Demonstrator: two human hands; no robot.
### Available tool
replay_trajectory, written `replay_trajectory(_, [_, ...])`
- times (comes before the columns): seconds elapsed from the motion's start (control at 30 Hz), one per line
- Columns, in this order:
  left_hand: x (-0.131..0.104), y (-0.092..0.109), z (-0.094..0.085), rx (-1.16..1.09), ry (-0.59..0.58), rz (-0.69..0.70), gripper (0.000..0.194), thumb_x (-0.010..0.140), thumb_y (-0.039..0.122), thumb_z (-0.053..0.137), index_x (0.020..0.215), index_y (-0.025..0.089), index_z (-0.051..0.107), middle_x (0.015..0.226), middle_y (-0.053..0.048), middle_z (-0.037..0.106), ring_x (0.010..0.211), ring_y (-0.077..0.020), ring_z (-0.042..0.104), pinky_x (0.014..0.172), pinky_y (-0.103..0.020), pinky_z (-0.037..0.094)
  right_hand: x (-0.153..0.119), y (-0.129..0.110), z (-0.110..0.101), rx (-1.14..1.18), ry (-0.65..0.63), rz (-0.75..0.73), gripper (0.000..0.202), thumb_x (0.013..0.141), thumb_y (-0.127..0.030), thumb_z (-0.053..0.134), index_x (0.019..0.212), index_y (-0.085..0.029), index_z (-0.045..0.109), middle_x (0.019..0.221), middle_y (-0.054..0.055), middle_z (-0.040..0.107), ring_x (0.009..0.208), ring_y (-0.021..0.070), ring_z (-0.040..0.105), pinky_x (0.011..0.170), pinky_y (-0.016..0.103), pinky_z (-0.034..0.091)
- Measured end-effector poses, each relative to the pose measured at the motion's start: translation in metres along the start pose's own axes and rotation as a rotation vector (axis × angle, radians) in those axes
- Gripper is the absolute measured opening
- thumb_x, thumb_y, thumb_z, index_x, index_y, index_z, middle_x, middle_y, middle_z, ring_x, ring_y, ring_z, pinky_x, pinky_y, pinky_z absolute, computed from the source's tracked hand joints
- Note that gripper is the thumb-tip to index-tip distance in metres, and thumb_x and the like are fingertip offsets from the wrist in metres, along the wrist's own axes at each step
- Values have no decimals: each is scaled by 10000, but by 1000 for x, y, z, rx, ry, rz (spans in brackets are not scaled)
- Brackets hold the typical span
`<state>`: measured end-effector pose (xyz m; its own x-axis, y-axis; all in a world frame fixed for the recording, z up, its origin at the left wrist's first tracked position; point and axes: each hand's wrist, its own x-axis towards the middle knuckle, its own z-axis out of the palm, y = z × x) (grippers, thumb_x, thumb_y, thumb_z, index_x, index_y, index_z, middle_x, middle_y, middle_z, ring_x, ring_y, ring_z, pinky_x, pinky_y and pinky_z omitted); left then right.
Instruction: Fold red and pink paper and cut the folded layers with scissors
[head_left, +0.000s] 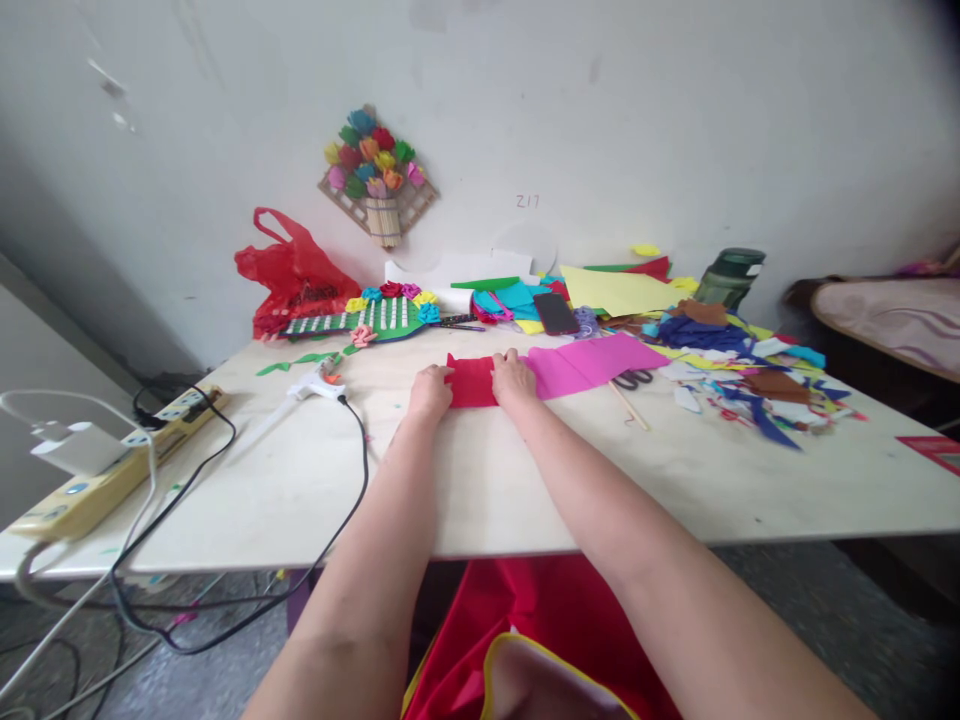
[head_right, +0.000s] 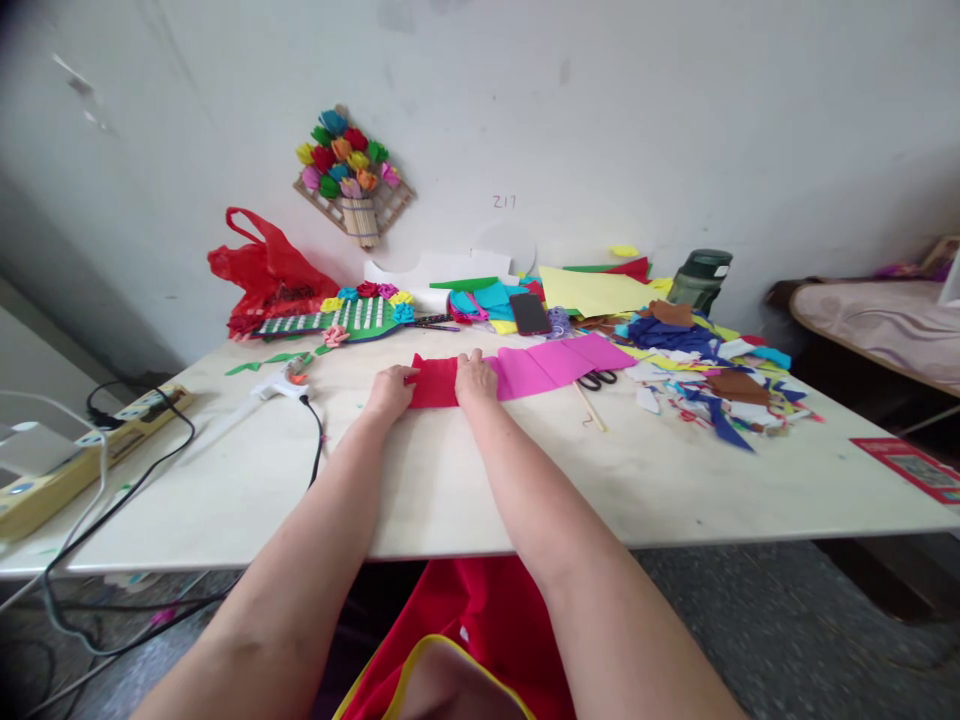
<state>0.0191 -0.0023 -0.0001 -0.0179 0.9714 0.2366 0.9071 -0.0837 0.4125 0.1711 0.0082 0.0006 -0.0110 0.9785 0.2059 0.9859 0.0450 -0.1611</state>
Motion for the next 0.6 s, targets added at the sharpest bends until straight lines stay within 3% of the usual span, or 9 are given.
replay_trajectory(0.13, [-3, 4, -2, -5, -10, 6, 436, 747, 68, 500, 1139, 195, 640, 1136, -92, 614, 1046, -193, 564, 900, -224, 405, -3, 0, -3, -24, -5, -16, 374, 927, -216, 282, 1225, -212, 509, 1225, 136, 465, 959, 230, 544, 707, 325, 458])
replay_trajectory(0.33, [-4, 8, 0, 51, 6, 0, 454, 728, 56, 489, 1131, 200, 642, 1115, -109, 610, 1052, -219, 559, 898, -264, 423, -5, -4, -4, -105, 115, -158, 430, 885, -89, 250, 1128, -165, 596, 1286, 137, 464, 1094, 274, 442, 758, 349, 435])
replay_trajectory(0.6, [-6, 9, -1, 55, 9, 14, 460, 719, 57, 486, 1125, 202, 646, 1090, -99, 621, 1034, -212, 570, 904, -263, 432, 8, 11, 8, -14, 173, -320, 400, 908, -171, 298, 1191, -146, 579, 1351, 100, 469, 1105, 243, 482, 936, 360, 370])
